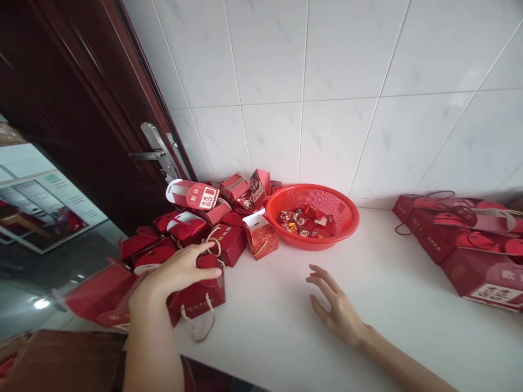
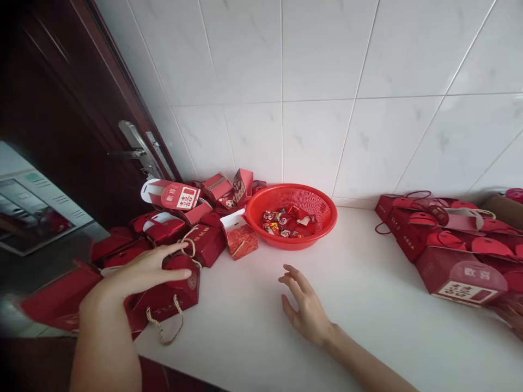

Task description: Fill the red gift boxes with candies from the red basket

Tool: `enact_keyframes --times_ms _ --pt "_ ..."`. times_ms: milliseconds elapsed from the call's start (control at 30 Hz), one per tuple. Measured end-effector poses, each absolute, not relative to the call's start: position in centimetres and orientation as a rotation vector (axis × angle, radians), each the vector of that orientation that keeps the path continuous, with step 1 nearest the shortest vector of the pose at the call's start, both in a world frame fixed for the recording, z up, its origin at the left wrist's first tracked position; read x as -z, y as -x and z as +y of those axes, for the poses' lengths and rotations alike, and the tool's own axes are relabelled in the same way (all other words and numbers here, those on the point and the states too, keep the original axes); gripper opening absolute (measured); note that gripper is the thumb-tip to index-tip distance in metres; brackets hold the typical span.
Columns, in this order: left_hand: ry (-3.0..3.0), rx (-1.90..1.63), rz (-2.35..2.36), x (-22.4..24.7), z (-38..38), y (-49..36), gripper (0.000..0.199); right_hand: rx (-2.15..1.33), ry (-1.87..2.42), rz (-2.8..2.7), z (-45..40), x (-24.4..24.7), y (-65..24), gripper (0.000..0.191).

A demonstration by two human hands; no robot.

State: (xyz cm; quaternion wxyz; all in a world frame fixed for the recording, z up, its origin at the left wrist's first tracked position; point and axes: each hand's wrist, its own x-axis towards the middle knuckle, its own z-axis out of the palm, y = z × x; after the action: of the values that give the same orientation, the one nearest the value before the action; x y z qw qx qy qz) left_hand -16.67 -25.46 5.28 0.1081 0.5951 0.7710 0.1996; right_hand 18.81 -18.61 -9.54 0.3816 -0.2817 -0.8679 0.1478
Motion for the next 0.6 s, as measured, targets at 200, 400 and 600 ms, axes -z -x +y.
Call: enact_keyframes --times_ms 200,400,600 --pt "-1.685 -0.201 2.248 -4.3 -27.4 14.4 0.077 -0.399 0.751 -2.181 -18.5 10.0 -18.7 0.028" --pt "-1.981 -0.260 1.894 -2.7 -26.6 8.2 0.076 -0.510 0.731 -2.142 -19.0 9.5 -18.1 0.026" --pt "-2.280 -0.527 1.440 -1.7 -23.6 3.1 0.067 -0.606 0.802 -1.933 -18.4 8.4 -18.7 0.026"
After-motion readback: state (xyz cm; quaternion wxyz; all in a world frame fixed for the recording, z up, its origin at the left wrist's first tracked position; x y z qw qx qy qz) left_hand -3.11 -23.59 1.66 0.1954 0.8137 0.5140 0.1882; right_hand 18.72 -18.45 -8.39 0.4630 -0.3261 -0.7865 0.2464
